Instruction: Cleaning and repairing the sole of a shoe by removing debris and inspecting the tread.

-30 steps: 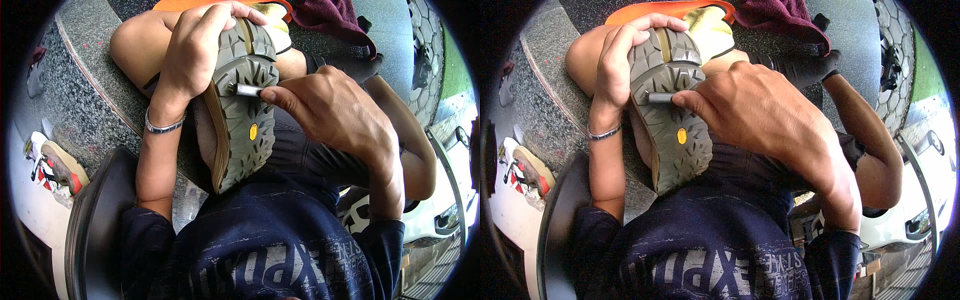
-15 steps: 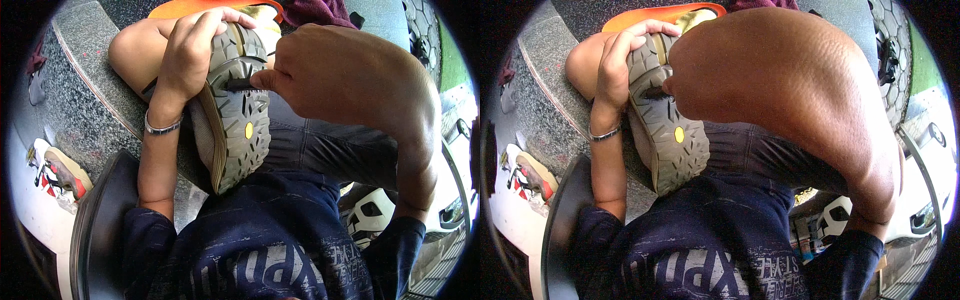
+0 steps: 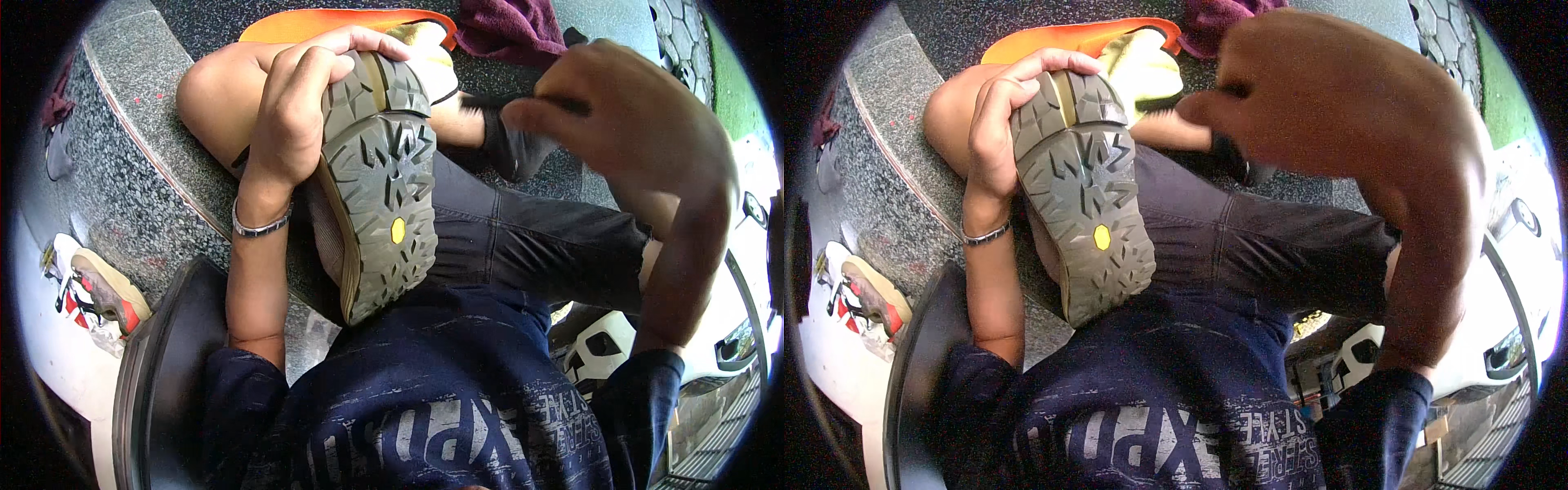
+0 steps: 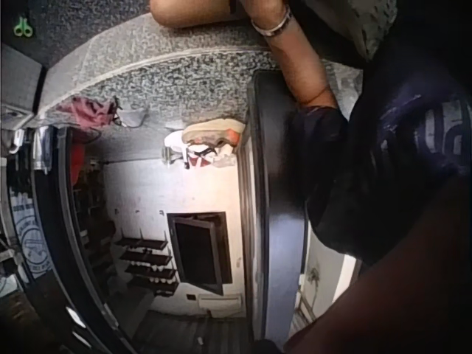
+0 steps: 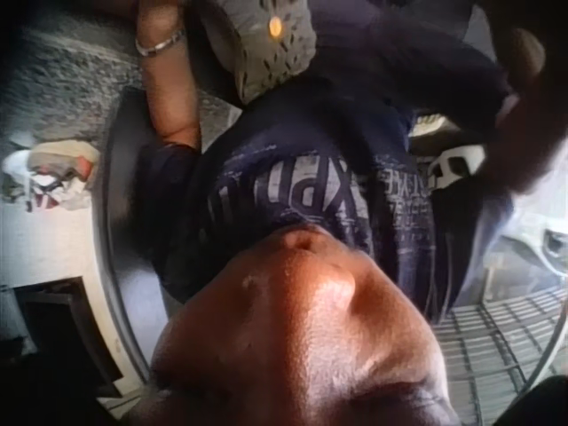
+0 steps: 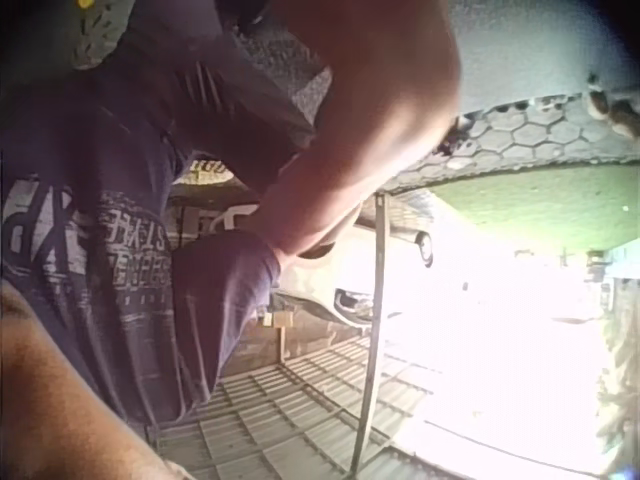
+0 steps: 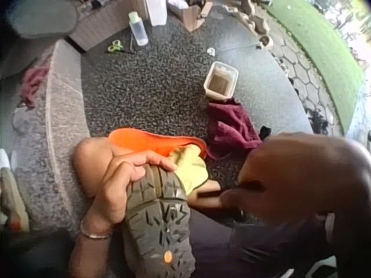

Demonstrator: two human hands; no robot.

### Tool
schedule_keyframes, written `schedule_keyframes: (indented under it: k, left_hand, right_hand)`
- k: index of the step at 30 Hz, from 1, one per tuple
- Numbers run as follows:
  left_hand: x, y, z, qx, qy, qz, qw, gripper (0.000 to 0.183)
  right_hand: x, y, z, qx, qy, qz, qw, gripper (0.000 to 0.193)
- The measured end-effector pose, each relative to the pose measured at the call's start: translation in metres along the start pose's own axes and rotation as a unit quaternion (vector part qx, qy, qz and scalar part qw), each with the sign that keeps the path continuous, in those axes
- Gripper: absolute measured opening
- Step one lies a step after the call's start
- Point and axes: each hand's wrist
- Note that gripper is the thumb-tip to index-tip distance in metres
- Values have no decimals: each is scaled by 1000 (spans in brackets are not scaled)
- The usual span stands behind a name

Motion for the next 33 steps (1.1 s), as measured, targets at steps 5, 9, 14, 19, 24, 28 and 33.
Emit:
schedule_keyframes:
  k: [5,9,14,19,24,28,33]
  left_hand:
    - [-4,12,-14,1,-123,66,990,46]
    - [-13,4,-24,69,-109,50,990,43]
    - [6,-1,-25,5,-125,67,990,51]
    - [38,4,-28,13,-208,-33,977,59]
    - [44,11,-22,-24,-257,-53,965,59]
    - [25,19,-23,-30,-185,-51,981,53]
    - [19,16,-19,-57,10,-163,985,49]
  right_hand:
    - [-59,46,-71,-39,34,-309,950,52]
    - [-114,99,-59,-97,227,-327,912,48]
    - [-104,124,-58,-129,145,-561,804,55]
    - [-122,110,-106,-288,90,-374,877,74]
    - [-103,67,-78,-299,153,-338,879,31]
    - [-54,47,-20,-40,368,-422,828,28]
    - [-60,90,59,252,358,-472,765,39]
Point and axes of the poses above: each hand's wrist, its own y-axis towards the middle knuckle, its own x-axis out of the back of the hand, z = x × y, and after that the axes turned 1 degree about z, right-handed
